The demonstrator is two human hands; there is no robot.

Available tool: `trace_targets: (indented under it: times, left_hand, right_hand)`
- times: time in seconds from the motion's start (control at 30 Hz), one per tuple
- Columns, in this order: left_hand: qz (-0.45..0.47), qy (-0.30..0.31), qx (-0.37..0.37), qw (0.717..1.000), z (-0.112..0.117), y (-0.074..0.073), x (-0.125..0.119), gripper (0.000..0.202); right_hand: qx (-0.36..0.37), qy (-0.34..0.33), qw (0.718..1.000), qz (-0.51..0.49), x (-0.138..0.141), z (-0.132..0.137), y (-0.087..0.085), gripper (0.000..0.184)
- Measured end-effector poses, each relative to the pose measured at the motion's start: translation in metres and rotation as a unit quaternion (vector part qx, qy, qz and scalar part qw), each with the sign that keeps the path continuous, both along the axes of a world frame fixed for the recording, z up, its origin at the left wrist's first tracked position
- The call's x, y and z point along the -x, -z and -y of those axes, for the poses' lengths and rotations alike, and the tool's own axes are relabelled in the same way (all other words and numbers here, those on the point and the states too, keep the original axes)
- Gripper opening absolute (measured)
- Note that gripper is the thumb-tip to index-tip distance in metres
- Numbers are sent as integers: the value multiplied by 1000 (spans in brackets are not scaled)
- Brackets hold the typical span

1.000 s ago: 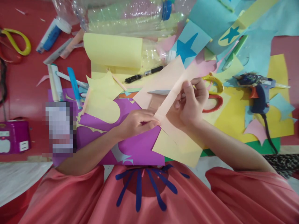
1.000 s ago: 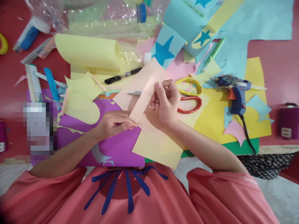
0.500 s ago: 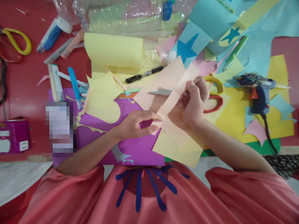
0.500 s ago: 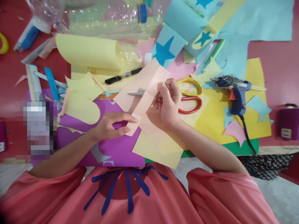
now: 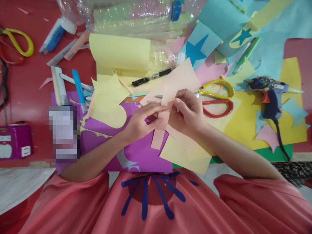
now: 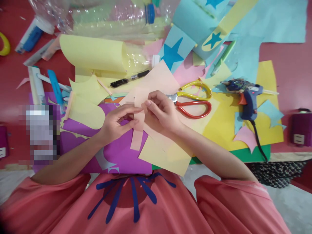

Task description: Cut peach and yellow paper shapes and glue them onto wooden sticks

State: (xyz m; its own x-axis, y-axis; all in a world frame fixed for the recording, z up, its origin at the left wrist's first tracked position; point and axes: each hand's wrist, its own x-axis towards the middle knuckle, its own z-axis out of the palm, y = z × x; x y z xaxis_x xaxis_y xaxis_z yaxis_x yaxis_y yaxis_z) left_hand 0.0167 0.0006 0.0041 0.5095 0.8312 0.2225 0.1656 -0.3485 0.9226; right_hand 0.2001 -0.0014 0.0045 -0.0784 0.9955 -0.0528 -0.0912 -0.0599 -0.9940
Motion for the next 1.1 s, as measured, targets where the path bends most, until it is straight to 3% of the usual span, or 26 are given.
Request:
trace_targets:
  times: [0.13, 0.27, 0.37, 0.47, 0.57, 0.67, 0.73, 1.0, 1.1]
  left_hand:
    - [2, -44, 43, 998, 0, 2, -1, 30]
    - [16, -80, 81, 993, -2, 4, -2, 34]
    - [40, -92, 100, 990, -4, 3, -2, 33]
    - [60, -97, 119, 986, -4, 1, -3, 29]
    - [64, -100, 130, 984, -3, 0, -3, 26]
    - [55, -104, 131, 984, -3, -1, -3, 26]
    - [45, -104, 131, 985, -3, -1, -2, 27]
    - [49, -123, 135, 982, -4, -1, -2, 24]
    - [45, -124, 136, 982, -5, 0, -1, 25]
  right_hand:
    - [-52, 83, 994, 56, -4, -4, -2, 22]
    - [-50, 38, 988, 144, -21, -7, -13, 10]
    - [-45, 18, 965, 256, -40, -3, -22, 8]
    - [-85, -8, 911, 403, -62, 5, -33, 12]
    - [-151, -16, 825, 545, -82, 14, -42, 16]
    - [-146, -50, 736, 659, -98, 21, -47, 26]
    - [-130, -89, 703, 693, -104, 23, -48, 34]
    - [-130, -150, 665, 720, -104, 3, -40, 46]
    - [-154, -156, 668, 711, -103, -6, -37, 46]
